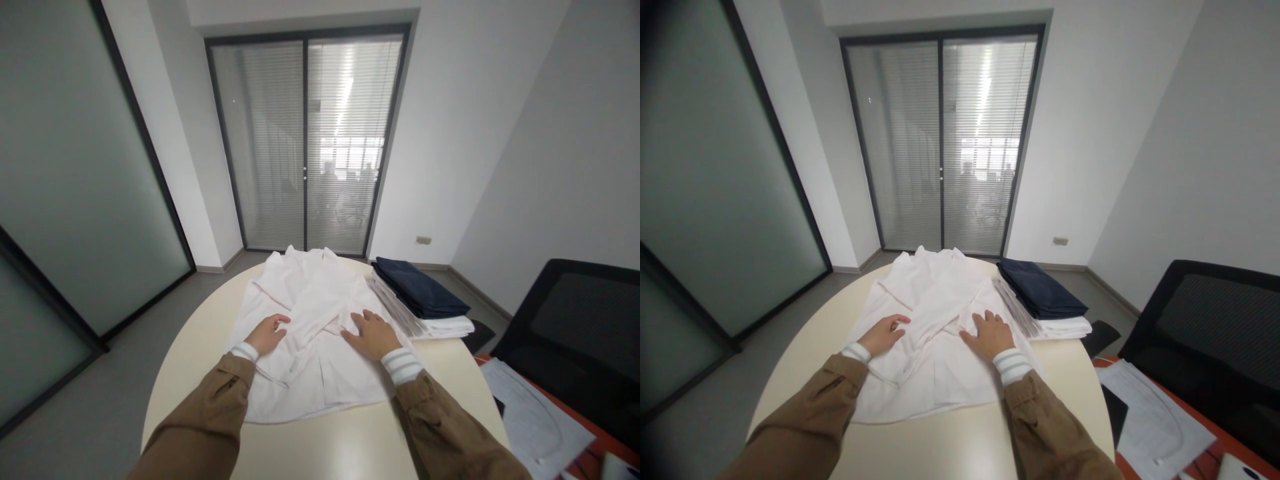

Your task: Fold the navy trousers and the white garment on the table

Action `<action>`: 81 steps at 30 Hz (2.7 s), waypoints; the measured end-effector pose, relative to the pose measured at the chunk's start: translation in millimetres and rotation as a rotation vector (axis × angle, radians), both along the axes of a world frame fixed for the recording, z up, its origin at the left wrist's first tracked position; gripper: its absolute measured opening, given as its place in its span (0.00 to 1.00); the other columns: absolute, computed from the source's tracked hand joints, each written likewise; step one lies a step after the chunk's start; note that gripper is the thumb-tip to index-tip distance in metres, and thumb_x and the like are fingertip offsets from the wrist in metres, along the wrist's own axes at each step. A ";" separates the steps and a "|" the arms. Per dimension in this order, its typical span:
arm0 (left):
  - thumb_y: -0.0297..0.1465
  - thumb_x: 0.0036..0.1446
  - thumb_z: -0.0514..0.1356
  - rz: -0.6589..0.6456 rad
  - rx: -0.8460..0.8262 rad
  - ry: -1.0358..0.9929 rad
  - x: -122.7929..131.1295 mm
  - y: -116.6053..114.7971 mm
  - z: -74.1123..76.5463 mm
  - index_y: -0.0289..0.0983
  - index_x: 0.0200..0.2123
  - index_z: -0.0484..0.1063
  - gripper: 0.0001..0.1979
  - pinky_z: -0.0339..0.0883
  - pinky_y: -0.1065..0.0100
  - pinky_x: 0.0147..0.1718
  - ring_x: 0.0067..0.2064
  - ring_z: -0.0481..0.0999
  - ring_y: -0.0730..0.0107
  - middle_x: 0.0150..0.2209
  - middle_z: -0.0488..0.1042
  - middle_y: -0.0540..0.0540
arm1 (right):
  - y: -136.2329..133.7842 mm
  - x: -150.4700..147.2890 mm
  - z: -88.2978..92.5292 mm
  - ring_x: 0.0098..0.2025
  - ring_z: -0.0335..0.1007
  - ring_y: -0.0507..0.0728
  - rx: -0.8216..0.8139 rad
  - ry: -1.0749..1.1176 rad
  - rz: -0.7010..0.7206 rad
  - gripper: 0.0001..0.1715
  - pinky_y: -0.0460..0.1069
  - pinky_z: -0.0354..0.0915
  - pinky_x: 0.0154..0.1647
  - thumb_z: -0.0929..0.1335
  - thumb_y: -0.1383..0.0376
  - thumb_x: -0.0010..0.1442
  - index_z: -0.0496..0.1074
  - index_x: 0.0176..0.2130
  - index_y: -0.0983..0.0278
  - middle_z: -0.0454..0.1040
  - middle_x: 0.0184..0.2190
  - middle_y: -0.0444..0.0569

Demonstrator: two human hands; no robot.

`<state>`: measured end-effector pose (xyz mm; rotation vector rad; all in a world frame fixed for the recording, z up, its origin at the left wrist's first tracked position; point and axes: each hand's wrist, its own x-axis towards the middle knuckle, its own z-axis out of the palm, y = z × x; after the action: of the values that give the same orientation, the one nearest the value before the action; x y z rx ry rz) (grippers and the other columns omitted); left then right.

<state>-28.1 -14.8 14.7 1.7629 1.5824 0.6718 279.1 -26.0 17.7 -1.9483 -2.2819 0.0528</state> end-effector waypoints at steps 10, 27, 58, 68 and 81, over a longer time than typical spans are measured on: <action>0.37 0.43 0.64 -0.272 -0.230 0.205 -28.8 -5.6 16.4 0.39 0.42 0.75 0.20 0.59 0.70 0.25 0.22 0.63 0.72 0.22 0.62 0.56 | -3.2 2.8 16.3 0.47 0.73 0.66 -0.059 -0.082 -0.067 0.21 0.54 0.63 0.42 0.60 0.55 0.68 0.74 0.45 0.67 0.75 0.46 0.62; 0.43 0.67 0.44 0.295 0.155 0.722 -38.7 27.5 -35.8 0.32 0.68 0.53 0.32 0.46 0.48 0.63 0.69 0.50 0.45 0.70 0.51 0.32 | 16.0 36.9 4.9 0.38 0.74 0.58 -0.060 0.250 -0.213 0.10 0.48 0.58 0.35 0.65 0.66 0.58 0.72 0.41 0.62 0.79 0.37 0.52; 0.38 0.65 0.46 0.495 0.130 0.704 -100.6 75.6 -16.4 0.38 0.46 0.73 0.19 0.69 0.54 0.41 0.47 0.78 0.46 0.44 0.78 0.34 | 30.0 57.0 -12.9 0.23 0.59 0.49 -0.375 0.595 0.088 0.09 0.44 0.53 0.23 0.69 0.61 0.50 0.69 0.25 0.65 0.67 0.18 0.40; 0.36 0.55 0.55 0.565 -0.001 0.612 -110.5 86.4 -14.1 0.35 0.42 0.75 0.15 0.70 0.57 0.37 0.45 0.79 0.44 0.44 0.78 0.31 | 27.9 57.5 -8.9 0.18 0.57 0.47 -0.549 0.630 0.036 0.20 0.43 0.52 0.19 0.72 0.50 0.53 0.70 0.34 0.64 0.66 0.18 0.38; 0.42 0.65 0.49 0.151 0.251 0.643 -21.4 69.2 -4.5 0.37 0.60 0.64 0.25 0.62 0.60 0.55 0.57 0.71 0.55 0.58 0.69 0.36 | 11.7 40.5 -1.8 0.19 0.69 0.49 -1.101 0.695 0.089 0.36 0.44 0.70 0.22 0.79 0.45 0.36 0.64 0.33 0.63 0.71 0.18 0.38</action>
<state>-49.5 54.4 10.3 2.2052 2.1458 0.3966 319.7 -14.3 15.9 -1.6466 -1.9164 1.9711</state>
